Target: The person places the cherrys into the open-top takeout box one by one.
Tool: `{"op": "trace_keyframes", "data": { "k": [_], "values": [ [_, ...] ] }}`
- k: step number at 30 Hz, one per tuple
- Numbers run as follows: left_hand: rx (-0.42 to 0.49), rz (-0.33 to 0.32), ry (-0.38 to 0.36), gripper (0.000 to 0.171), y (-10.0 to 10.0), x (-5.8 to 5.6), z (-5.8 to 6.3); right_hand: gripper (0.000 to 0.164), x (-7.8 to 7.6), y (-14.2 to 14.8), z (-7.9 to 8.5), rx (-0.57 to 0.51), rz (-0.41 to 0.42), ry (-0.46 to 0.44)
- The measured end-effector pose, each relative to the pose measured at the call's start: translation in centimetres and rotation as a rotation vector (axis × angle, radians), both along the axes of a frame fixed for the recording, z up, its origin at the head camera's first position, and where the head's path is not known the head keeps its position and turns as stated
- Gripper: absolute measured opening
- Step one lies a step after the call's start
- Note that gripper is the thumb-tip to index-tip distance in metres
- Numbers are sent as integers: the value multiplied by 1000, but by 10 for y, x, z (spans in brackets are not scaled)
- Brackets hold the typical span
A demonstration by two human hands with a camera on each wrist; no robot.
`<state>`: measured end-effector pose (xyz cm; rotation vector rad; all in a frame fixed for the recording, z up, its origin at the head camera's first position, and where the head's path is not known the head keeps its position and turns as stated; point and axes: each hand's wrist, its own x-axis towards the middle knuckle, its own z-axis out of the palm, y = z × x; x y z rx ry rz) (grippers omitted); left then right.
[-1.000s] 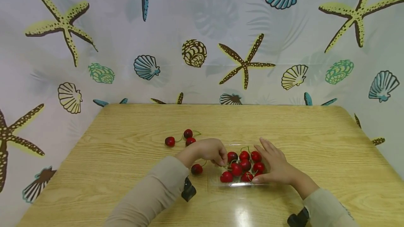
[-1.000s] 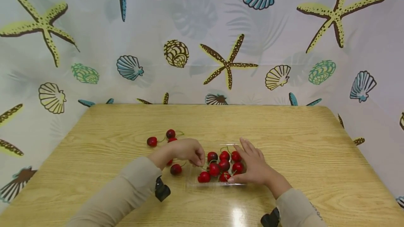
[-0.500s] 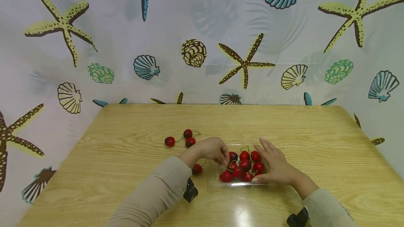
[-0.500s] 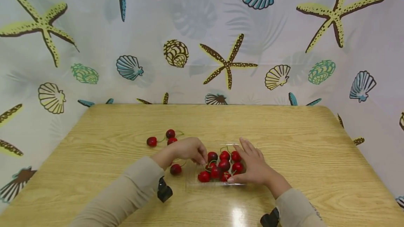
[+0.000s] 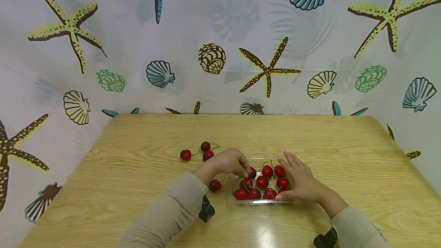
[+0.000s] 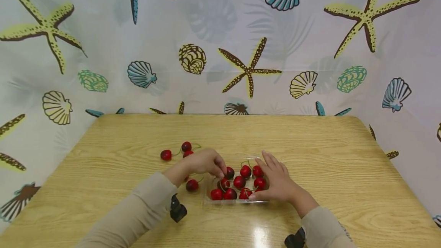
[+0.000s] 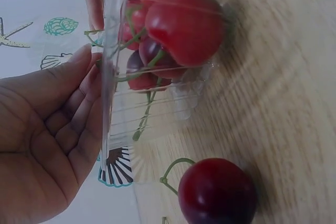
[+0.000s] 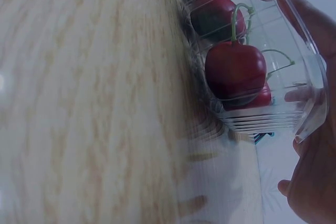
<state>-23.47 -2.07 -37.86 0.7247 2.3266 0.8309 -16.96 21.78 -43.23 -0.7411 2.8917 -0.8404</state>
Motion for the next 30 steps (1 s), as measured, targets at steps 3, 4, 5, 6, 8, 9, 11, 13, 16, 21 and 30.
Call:
{"op": "trace_keyframes", "data": {
  "k": [3, 4, 5, 6, 8, 9, 11, 13, 16, 21, 30],
  "values": [
    [14, 26, -6, 4, -2, -2, 0, 101, 0, 0, 0, -1, 0, 0],
    [19, 34, -8, 4, -3, -2, 0, 101, 0, 0, 0, -1, 0, 1],
    [24, 39, -10, 4, -4, -3, 0, 101, 0, 1, 0, 0, 0, 2],
    [32, 47, -14, 4, -5, -4, -1, 101, 0, 1, 0, 0, 1, 4],
    [57, 63, -28, 5, -8, -6, -1, 100, -1, 0, 0, -1, 3, 7],
    [72, 69, -35, 6, -10, -7, -2, 100, -1, 0, 0, -3, 4, 7],
    [104, 83, -57, 8, -13, -9, -2, 100, -1, 0, 0, -4, 6, 6],
    [137, 96, -76, 13, -17, -10, -2, 100, 0, 0, 0, -9, 5, -1],
    [168, 123, -89, 17, -23, -12, 1, 100, 1, 0, 1, -17, 0, -12],
    [199, 200, -96, 19, -34, -15, 0, 100, 1, -1, 1, -21, -10, -21],
    [290, 379, -152, 22, -56, -25, -14, 100, 2, -2, 3, -17, -5, -19]
  ]
}}
